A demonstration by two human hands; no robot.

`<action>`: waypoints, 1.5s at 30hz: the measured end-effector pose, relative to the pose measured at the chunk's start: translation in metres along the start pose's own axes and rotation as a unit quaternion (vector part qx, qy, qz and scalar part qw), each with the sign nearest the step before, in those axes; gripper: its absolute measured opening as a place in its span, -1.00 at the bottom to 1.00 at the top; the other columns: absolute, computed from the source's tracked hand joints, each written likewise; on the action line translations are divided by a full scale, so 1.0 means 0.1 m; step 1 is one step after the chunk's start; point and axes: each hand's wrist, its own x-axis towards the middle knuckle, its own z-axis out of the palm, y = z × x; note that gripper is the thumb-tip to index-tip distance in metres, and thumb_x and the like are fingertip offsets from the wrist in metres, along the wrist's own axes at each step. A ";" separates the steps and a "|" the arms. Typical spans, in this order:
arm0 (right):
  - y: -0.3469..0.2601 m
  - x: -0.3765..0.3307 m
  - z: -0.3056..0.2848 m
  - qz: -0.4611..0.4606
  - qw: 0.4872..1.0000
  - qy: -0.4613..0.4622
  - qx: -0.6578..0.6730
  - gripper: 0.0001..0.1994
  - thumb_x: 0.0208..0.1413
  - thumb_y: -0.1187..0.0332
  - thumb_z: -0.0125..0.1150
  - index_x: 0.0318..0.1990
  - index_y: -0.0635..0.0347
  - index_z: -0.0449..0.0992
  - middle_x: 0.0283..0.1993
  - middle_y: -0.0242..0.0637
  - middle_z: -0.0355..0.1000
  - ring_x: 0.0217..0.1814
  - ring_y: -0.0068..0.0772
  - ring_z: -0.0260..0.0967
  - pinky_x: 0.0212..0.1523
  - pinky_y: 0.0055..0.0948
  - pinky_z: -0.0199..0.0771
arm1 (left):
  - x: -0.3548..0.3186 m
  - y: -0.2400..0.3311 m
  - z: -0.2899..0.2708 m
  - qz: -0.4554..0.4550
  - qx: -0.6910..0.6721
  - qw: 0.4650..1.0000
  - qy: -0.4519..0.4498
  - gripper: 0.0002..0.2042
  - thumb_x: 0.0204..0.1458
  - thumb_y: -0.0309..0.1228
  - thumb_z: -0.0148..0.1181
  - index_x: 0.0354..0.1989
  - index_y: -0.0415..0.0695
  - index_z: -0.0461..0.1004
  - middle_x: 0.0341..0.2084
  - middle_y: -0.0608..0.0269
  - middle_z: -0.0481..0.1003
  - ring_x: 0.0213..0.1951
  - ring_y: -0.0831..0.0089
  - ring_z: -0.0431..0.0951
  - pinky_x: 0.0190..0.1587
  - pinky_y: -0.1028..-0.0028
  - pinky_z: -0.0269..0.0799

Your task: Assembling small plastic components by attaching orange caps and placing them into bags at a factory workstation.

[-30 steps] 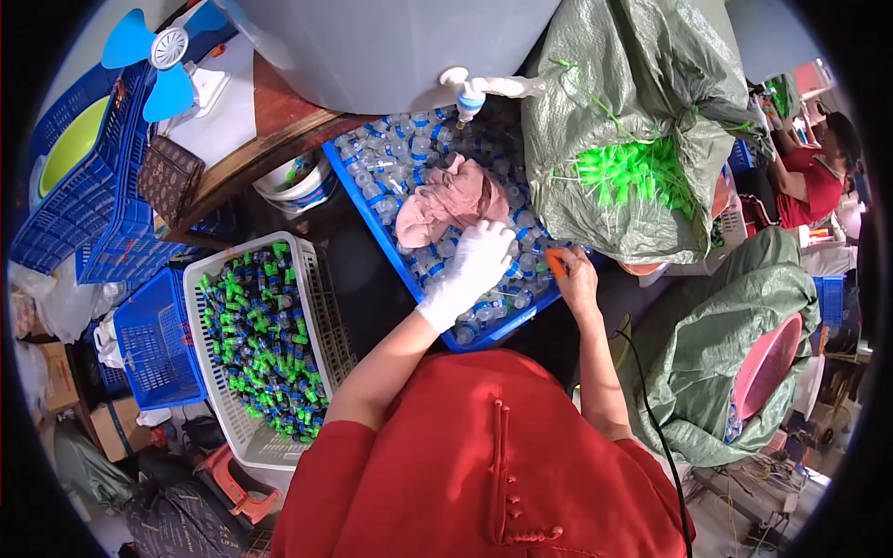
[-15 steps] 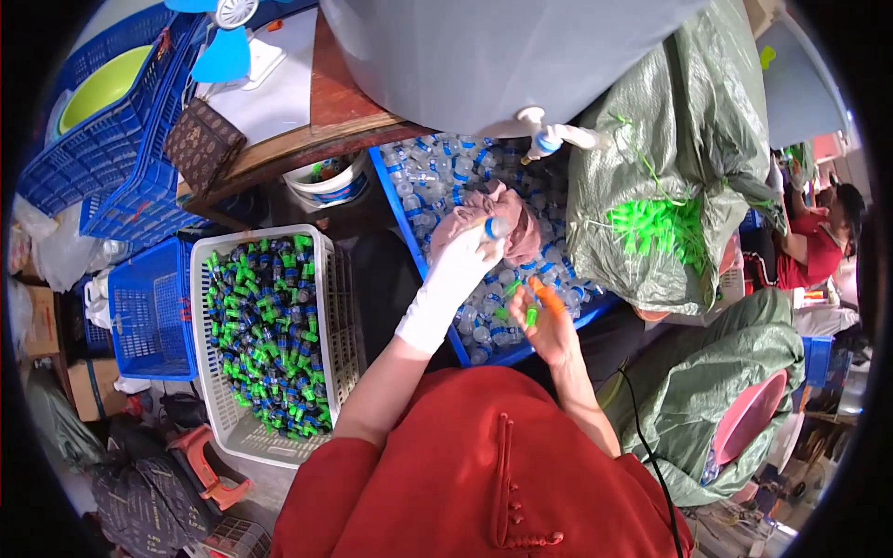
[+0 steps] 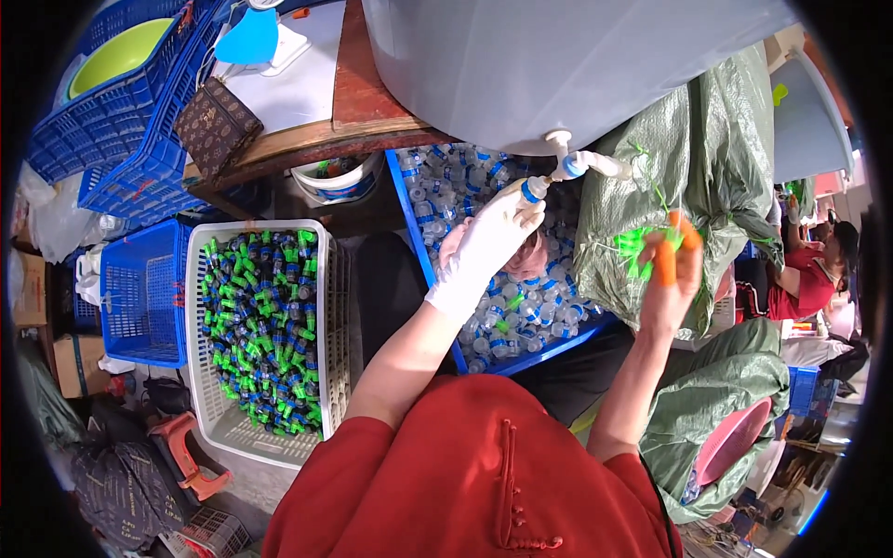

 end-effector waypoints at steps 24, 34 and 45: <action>0.26 0.56 0.32 -0.144 0.927 0.014 -0.347 -0.70 0.09 0.52 0.28 -0.04 0.26 0.37 -0.16 -0.20 0.57 -0.13 -0.55 0.49 -0.11 -0.50 0.47 | 0.18 0.49 0.92 -0.169 -0.119 0.945 0.253 -0.56 0.20 0.04 0.01 -0.18 -0.17 0.42 -0.45 0.24 0.49 -0.55 0.50 0.44 -0.49 0.54 0.38; 0.06 0.51 0.36 -0.125 0.891 0.006 -0.436 -0.70 0.06 0.53 0.31 -0.04 0.23 0.43 -0.23 -0.26 0.54 -0.25 -0.52 0.48 -0.17 -0.51 0.46 | 0.15 0.49 0.92 -0.150 -0.189 0.937 0.253 -0.52 0.20 0.03 0.02 -0.17 -0.26 0.43 -0.43 0.21 0.51 -0.53 0.48 0.45 -0.49 0.53 0.40; 0.36 0.01 0.27 -0.060 0.887 -0.056 -0.454 -0.72 -0.04 0.54 0.37 -0.14 0.22 0.49 -0.25 -0.23 0.52 -0.32 -0.38 0.47 -0.27 -0.47 0.45 | -0.06 0.42 0.47 -0.199 -0.011 0.951 0.235 -0.66 0.32 -0.27 -0.13 0.05 -0.31 0.35 -0.36 0.03 0.53 -0.46 0.35 0.50 -0.33 0.49 0.46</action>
